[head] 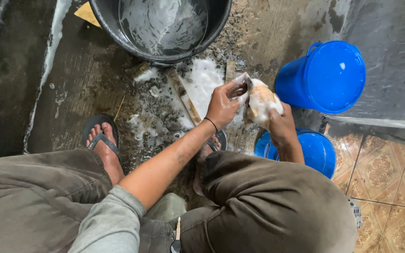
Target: Washing and scrubbing various metal mechanical parts using soap, water, and a sponge
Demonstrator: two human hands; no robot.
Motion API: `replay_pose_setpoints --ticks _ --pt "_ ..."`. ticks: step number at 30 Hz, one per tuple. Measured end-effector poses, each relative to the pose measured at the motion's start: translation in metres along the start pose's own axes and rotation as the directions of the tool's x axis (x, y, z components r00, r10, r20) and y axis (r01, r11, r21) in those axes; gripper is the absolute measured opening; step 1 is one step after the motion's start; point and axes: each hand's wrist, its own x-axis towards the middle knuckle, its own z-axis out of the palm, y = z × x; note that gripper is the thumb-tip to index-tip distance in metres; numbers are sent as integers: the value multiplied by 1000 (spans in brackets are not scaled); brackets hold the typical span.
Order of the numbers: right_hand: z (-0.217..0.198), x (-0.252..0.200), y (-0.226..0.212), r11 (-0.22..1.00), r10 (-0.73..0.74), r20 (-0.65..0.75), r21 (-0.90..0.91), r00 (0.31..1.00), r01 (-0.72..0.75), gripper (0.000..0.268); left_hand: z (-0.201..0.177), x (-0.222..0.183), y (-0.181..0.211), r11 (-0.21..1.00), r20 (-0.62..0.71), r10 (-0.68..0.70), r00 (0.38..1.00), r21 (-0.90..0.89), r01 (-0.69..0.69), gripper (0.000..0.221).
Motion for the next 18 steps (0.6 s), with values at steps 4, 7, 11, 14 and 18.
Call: replay_pose_setpoints --ticks 4,7,11,14,18 --pt "-10 -4 20 974 63 21 218 998 -66 50 0 1 -1 999 19 23 1000 -33 -23 55" --pt "-35 -16 50 994 96 -21 50 995 -95 46 -2 7 10 990 34 8 999 -140 -4 55" --pt "-12 -30 -24 987 150 -260 -11 954 -158 39 -2 23 35 891 94 -141 985 -421 168 46" --pt "-36 -24 -37 996 -53 -342 -91 938 23 39 -6 17 51 800 292 -176 940 -514 309 27" --pt "3 -11 -49 882 -364 -324 -422 873 210 39 -2 20 35 795 356 -183 916 -495 351 22"
